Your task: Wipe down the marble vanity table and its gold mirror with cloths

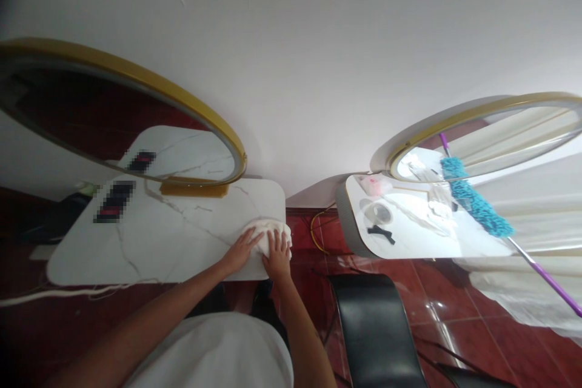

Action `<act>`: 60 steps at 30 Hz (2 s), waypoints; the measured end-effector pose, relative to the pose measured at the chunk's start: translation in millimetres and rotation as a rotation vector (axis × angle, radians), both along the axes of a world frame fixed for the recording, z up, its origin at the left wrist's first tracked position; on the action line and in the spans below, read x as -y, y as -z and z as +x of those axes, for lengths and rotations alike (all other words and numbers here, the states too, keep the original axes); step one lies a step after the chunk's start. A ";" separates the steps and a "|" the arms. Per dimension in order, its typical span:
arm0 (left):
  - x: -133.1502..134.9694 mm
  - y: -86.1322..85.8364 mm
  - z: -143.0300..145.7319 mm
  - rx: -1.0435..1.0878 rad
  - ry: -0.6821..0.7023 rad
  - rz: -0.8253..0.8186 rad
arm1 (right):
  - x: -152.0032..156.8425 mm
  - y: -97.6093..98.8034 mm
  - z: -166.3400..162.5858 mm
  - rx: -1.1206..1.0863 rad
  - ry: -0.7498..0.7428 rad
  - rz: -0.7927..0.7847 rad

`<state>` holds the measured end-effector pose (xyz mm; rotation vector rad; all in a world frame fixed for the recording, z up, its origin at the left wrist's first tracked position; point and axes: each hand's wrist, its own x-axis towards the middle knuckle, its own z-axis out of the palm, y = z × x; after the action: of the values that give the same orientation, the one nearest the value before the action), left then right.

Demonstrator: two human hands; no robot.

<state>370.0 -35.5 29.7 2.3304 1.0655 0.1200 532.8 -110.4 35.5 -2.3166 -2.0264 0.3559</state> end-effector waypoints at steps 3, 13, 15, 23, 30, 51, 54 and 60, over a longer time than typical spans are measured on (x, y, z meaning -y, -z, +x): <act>23.3 5.8 -15.2 -0.015 0.045 0.005 | 28.2 -0.5 -11.7 -0.017 -0.004 0.011; 65.0 21.1 -55.9 0.007 0.085 0.038 | 72.1 2.9 -44.9 -0.016 0.007 0.021; 57.8 19.3 -58.5 0.012 0.096 0.019 | 64.2 3.2 -44.4 -0.009 -0.009 0.012; 2.5 13.3 -61.6 0.006 0.032 -0.026 | -0.7 1.2 -47.5 0.016 -0.023 -0.070; -19.0 6.2 -79.2 0.031 -0.009 -0.010 | -29.0 -6.7 -71.0 0.000 0.015 -0.097; 42.8 11.4 -160.7 0.065 0.044 0.010 | 37.4 1.7 -135.6 -0.022 -0.010 -0.046; 40.0 12.0 -178.0 0.082 0.020 0.010 | 31.5 2.2 -150.0 -0.014 -0.035 -0.053; 37.5 12.7 -226.0 0.095 -0.036 0.020 | 18.4 2.1 -194.5 -0.026 -0.086 -0.058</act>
<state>144.0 -73.0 17.0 2.2998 1.0639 0.2530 338.3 -128.8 33.3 -2.2492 -2.1357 0.4529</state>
